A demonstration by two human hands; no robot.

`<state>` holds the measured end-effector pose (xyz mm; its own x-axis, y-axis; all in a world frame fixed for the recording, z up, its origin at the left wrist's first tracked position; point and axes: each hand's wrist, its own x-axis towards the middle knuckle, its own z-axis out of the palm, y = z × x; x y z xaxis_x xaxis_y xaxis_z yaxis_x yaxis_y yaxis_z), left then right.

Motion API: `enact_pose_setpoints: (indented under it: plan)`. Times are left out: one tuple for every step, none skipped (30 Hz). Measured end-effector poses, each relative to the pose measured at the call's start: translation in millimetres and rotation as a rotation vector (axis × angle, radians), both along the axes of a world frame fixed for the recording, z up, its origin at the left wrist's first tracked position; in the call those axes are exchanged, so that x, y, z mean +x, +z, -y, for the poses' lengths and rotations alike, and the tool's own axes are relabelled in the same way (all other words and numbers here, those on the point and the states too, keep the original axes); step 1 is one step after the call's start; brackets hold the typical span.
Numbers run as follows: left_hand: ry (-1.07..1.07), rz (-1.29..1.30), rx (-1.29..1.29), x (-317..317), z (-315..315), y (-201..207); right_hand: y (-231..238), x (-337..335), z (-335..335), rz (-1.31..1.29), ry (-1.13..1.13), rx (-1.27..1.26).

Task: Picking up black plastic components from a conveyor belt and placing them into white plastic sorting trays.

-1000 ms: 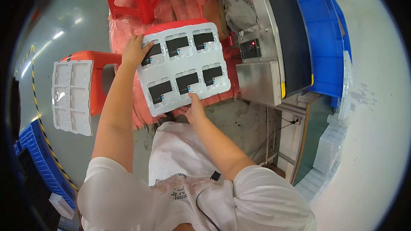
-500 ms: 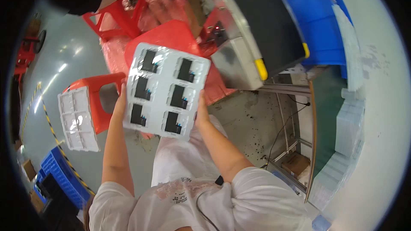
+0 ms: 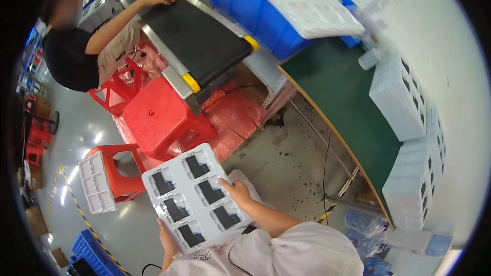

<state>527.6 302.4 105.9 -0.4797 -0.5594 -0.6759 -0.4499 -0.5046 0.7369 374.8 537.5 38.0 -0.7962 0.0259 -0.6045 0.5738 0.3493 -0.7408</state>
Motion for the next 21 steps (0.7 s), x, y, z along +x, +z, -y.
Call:
enact_pose_setpoints:
  plan:
    - [-0.028, 0.011, 0.006, 1, -10, 8, 6, 10, -18, -0.009, -0.021, -0.023]
    - [-0.065, -0.005, 0.004, -2, -21, 17, 14, 16, -38, 0.004, -0.05, -0.001]
    - [-0.106, -0.018, 0.005, -6, -29, 21, 19, 23, -54, 0.02, -0.081, 0.022]
    - [-0.134, -0.034, -0.008, -13, -34, 26, 25, 26, -66, 0.004, -0.11, 0.009]
    - [-0.17, -0.06, 0.017, -22, -50, 32, 40, 25, -88, -0.023, -0.151, 0.04]
    - [-0.205, -0.092, 0.047, -34, -65, 43, 57, 22, -108, -0.056, -0.192, 0.075]
    - [-0.237, -0.114, 0.062, -44, -82, 56, 79, 20, -127, -0.077, -0.225, 0.09]
    - [-0.275, -0.238, 0.135, -57, -105, 78, 108, 15, -148, -0.165, -0.277, 0.125]
    - [-0.312, -0.371, 0.224, -68, -122, 97, 144, 9, -169, -0.263, -0.328, 0.174]
    - [-0.448, -0.395, 0.265, -67, -68, 100, 158, 32, -129, -0.288, -0.432, 0.17]
    - [-0.515, -0.404, 0.31, -67, -47, 105, 169, 41, -112, -0.337, -0.483, 0.195]
    - [-0.624, -0.392, 0.324, -69, -22, 98, 182, 51, -98, -0.364, -0.515, 0.214]
    - [-0.717, -0.389, 0.351, -77, -11, 96, 205, 53, -99, -0.398, -0.53, 0.25]
    - [-0.83, -0.455, 0.423, -85, -10, 106, 224, 56, -108, -0.446, -0.537, 0.31]
    - [-0.938, -0.513, 0.492, -95, -11, 117, 242, 58, -117, -0.486, -0.54, 0.367]
    - [-1.089, -0.516, 0.547, -99, -9, 132, 264, 68, -121, -0.429, -0.528, 0.391]
    - [-1.189, -0.593, 0.623, -134, -45, 170, 345, 43, -159, -0.446, -0.5, 0.441]
    - [-1.337, -0.582, 0.633, -147, -63, 181, 363, 48, -185, -0.466, -0.497, 0.536]
    - [-1.462, -0.559, 0.636, -151, -76, 190, 374, 50, -205, -0.473, -0.471, 0.62]
    - [-1.497, -0.545, 0.728, -157, -102, 204, 388, 41, -235, -0.537, -0.475, 0.696]
    - [-1.529, -0.516, 0.819, -159, -125, 216, 397, 32, -260, -0.591, -0.478, 0.765]
